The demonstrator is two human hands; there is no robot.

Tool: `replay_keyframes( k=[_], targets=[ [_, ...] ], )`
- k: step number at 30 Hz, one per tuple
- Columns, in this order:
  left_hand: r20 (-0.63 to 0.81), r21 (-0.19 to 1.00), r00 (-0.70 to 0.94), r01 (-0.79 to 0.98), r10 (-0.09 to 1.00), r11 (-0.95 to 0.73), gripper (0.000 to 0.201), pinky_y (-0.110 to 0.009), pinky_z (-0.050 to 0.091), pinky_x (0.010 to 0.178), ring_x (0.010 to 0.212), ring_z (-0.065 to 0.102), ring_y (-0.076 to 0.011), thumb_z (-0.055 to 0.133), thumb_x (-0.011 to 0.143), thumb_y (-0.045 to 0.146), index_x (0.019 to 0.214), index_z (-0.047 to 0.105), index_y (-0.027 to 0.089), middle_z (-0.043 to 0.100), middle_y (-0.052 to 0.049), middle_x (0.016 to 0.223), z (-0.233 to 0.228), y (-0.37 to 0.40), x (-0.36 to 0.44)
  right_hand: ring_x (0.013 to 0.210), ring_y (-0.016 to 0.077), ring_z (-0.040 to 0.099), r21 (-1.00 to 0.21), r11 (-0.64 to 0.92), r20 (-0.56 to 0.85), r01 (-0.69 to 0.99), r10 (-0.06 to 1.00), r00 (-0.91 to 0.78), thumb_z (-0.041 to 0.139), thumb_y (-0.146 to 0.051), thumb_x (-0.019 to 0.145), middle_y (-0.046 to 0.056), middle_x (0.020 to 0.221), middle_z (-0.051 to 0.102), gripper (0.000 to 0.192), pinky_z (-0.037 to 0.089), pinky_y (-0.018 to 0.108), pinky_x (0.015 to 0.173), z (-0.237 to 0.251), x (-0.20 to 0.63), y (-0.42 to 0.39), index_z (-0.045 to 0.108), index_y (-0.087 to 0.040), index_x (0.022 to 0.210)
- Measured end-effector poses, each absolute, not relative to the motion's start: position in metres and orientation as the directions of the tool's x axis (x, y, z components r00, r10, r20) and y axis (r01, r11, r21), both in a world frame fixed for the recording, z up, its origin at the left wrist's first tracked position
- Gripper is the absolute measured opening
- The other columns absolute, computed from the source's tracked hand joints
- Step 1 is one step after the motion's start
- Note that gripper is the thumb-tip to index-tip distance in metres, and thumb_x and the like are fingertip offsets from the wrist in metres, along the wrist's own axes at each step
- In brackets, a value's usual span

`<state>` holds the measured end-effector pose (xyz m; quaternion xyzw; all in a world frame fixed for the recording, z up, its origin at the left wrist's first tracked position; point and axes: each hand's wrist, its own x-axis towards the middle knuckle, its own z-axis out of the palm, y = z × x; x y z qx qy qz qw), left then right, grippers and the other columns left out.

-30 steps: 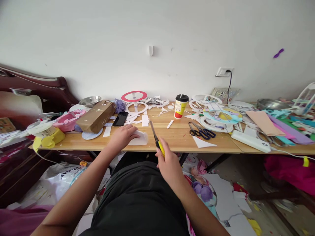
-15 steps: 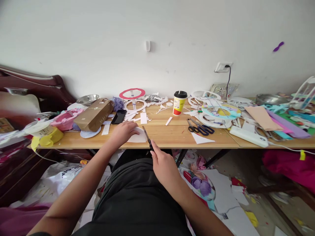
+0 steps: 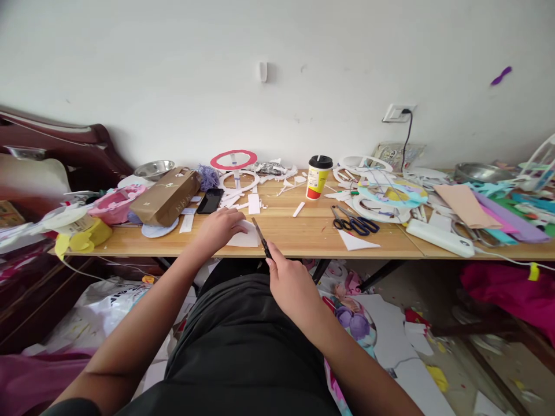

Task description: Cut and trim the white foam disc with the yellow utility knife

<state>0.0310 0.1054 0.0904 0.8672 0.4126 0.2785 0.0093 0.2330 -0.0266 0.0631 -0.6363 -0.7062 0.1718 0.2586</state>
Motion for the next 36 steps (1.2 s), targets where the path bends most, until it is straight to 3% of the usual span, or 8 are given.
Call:
replay_keyframes(
  k=[5,10,19,31,36],
  targets=[
    [0.365,0.06,0.522,0.813,0.771,-0.579,0.012,-0.031,0.041,0.072,0.085,0.06,-0.0246,0.068,0.082,0.031,0.076,0.064,0.021,0.068,-0.006,0.084,0.1,0.098,0.036,0.068,0.0265,0.072,-0.349,0.127,0.139,0.928,0.987,-0.083,0.038,-0.03,0.099,0.008,0.073,0.075,0.049,0.044,0.029,0.056,0.075,0.226,-0.035,0.046,-0.023,0.146],
    [0.298,0.001,0.521,0.838,0.8,-0.546,0.014,-0.032,0.041,0.075,0.091,0.061,-0.0252,0.065,0.086,0.033,0.082,0.064,0.02,0.069,-0.006,0.091,0.107,0.092,0.038,0.074,0.0274,0.073,-0.263,0.084,0.063,0.961,0.996,-0.069,0.034,-0.029,0.101,0.01,0.082,0.076,0.049,0.046,0.03,0.06,0.083,0.219,-0.039,0.039,-0.024,0.15],
    [0.318,0.024,0.51,0.838,0.799,-0.545,0.012,-0.032,0.041,0.074,0.089,0.061,-0.0242,0.065,0.087,0.032,0.085,0.065,0.02,0.068,-0.006,0.09,0.103,0.092,0.039,0.078,0.0285,0.072,-0.239,0.07,0.032,0.969,0.997,-0.064,0.033,-0.026,0.101,0.01,0.091,0.076,0.051,0.049,0.033,0.063,0.073,0.216,-0.039,0.034,-0.023,0.152],
    [0.293,0.006,0.502,0.85,0.814,-0.526,0.014,-0.033,0.041,0.075,0.091,0.062,-0.025,0.065,0.087,0.033,0.085,0.065,0.019,0.069,-0.007,0.093,0.106,0.091,0.043,0.078,0.0288,0.072,-0.239,0.046,0.021,0.97,0.999,-0.042,0.033,-0.029,0.101,0.011,0.089,0.075,0.051,0.048,0.033,0.065,0.068,0.216,-0.038,0.033,-0.026,0.152],
    [0.308,0.011,0.495,0.852,0.813,-0.523,0.012,-0.033,0.042,0.074,0.093,0.061,-0.0256,0.066,0.086,0.032,0.086,0.065,0.02,0.07,-0.007,0.093,0.103,0.093,0.04,0.078,0.0314,0.073,-0.21,0.042,-0.091,0.977,0.994,-0.062,0.036,-0.031,0.1,0.012,0.085,0.075,0.05,0.049,0.035,0.065,0.04,0.217,-0.032,0.04,-0.028,0.149]
  ],
)
